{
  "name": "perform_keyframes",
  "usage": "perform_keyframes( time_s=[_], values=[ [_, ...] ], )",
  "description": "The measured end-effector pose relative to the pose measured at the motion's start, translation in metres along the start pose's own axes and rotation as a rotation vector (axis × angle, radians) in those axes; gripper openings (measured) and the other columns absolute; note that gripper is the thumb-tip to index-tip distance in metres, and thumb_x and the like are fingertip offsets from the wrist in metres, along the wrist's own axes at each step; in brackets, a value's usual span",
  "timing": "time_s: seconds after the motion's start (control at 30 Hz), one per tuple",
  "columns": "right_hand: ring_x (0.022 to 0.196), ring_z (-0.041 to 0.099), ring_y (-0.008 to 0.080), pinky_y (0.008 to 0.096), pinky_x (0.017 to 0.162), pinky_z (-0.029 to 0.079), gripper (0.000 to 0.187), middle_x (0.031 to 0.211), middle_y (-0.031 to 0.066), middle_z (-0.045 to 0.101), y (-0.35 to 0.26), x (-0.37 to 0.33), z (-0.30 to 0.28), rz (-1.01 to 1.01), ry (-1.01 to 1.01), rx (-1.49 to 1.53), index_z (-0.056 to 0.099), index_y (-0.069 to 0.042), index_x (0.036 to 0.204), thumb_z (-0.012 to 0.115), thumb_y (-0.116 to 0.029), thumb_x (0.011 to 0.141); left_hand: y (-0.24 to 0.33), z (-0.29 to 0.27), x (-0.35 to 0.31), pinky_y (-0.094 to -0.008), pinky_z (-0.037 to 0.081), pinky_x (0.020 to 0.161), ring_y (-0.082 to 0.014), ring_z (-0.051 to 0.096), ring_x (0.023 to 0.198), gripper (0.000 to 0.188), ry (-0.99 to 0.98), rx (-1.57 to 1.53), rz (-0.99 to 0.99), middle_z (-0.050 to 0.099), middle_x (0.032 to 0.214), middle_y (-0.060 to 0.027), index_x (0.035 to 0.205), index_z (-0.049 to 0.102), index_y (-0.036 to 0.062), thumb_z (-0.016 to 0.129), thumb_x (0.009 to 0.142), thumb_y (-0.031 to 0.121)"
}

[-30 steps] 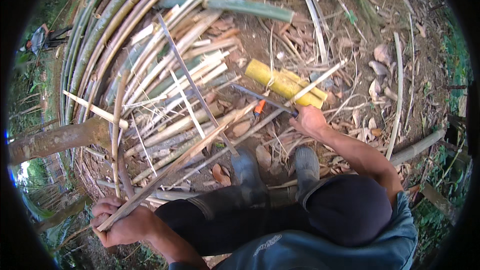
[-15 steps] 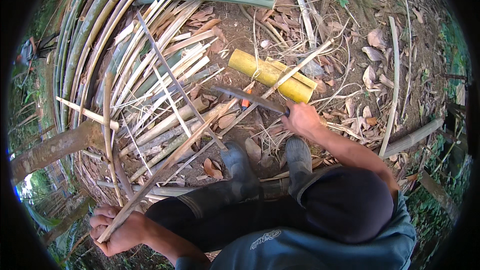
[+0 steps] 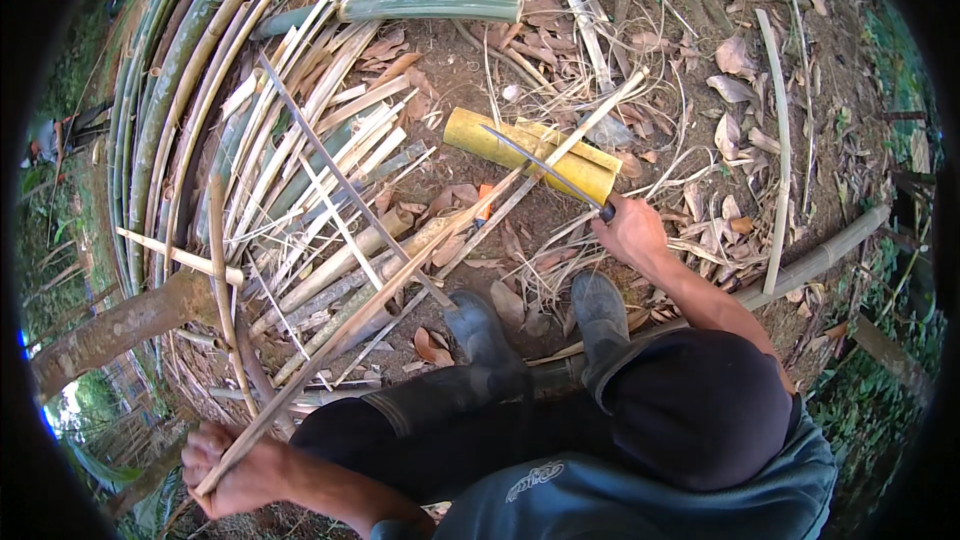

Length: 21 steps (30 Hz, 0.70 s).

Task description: The person sits on the ground and uses a machete to split bamboo poles into thin strips. They repeatedly strike the bamboo with the machete, separating it into smaller pieces and placing them aside.

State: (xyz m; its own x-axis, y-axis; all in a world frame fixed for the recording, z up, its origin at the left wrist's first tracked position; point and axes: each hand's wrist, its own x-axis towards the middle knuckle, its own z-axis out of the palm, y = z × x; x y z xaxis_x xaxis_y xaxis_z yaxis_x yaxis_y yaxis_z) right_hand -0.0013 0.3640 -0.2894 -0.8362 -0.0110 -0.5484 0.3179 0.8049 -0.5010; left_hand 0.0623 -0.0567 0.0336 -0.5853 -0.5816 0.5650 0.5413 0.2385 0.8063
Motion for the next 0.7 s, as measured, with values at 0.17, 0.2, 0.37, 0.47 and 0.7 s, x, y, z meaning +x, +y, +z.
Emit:
perform_keyframes(
  time_s=[0.17, 0.2, 0.37, 0.47, 0.7],
  values=[
    [0.071, 0.068, 0.0436, 0.0507, 0.074, 0.056, 0.032, 0.075, 0.0278, 0.067, 0.004, -0.013, 0.001, 0.011, 0.007, 0.091, 0.066, 0.003, 0.091, 0.066, -0.027, 0.081, 0.012, 0.002, 0.009, -0.0326, 0.033, 0.055, -0.0191, 0.039, 0.056, 0.037, 0.048, 0.005, 0.035, 0.036, 0.057, -0.0039, 0.056, 0.034, 0.0145, 0.039, 0.091, 0.024],
    [0.071, 0.068, 0.0435, 0.0502, 0.073, 0.056, 0.032, 0.075, 0.0277, 0.067, 0.005, -0.019, -0.001, 0.022, -0.005, 0.099, 0.066, 0.003, 0.091, 0.066, -0.027, 0.08, 0.024, 0.011, 0.01, -0.0329, 0.034, 0.053, -0.0215, 0.038, 0.054, 0.029, 0.189, 0.039, 0.065, 0.033, 0.055, -0.0049, 0.053, 0.036, 0.0142, 0.046, 0.08, 0.02],
    [0.073, 0.068, 0.0418, 0.0481, 0.072, 0.055, 0.032, 0.076, 0.0248, 0.068, 0.024, -0.061, -0.009, 0.042, -0.051, 0.095, 0.068, -0.001, 0.095, 0.068, -0.028, 0.078, 0.049, -0.027, 0.041, -0.0301, 0.033, 0.055, -0.0176, 0.039, 0.055, 0.031, -0.104, -0.17, -0.033, 0.035, 0.056, -0.0032, 0.054, 0.036, 0.0146, 0.045, 0.083, 0.018],
    [0.076, 0.069, 0.04, 0.0477, 0.075, 0.056, 0.035, 0.078, 0.0218, 0.069, 0.038, -0.075, -0.018, 0.019, -0.128, -0.008, 0.069, -0.004, 0.101, 0.069, -0.031, 0.078, 0.046, -0.019, 0.032, -0.029, 0.032, 0.055, -0.0156, 0.039, 0.053, 0.031, -0.1, -0.106, -0.12, 0.036, 0.056, -0.0031, 0.056, 0.035, 0.0148, 0.043, 0.085, 0.018],
    [0.081, 0.07, 0.0384, 0.0487, 0.074, 0.056, 0.048, 0.084, 0.0218, 0.07, 0.039, -0.083, -0.037, 0.06, -0.17, -0.416, 0.063, -0.004, 0.114, 0.07, -0.04, 0.083, -0.022, 0.041, -0.026, -0.0566, 0.046, 0.089, -0.0146, 0.034, 0.051, 0.037, 0.149, 0.118, -0.264, 0.032, 0.06, -0.0023, 0.063, 0.031, 0.0144, 0.032, 0.096, 0.029]
  ],
)
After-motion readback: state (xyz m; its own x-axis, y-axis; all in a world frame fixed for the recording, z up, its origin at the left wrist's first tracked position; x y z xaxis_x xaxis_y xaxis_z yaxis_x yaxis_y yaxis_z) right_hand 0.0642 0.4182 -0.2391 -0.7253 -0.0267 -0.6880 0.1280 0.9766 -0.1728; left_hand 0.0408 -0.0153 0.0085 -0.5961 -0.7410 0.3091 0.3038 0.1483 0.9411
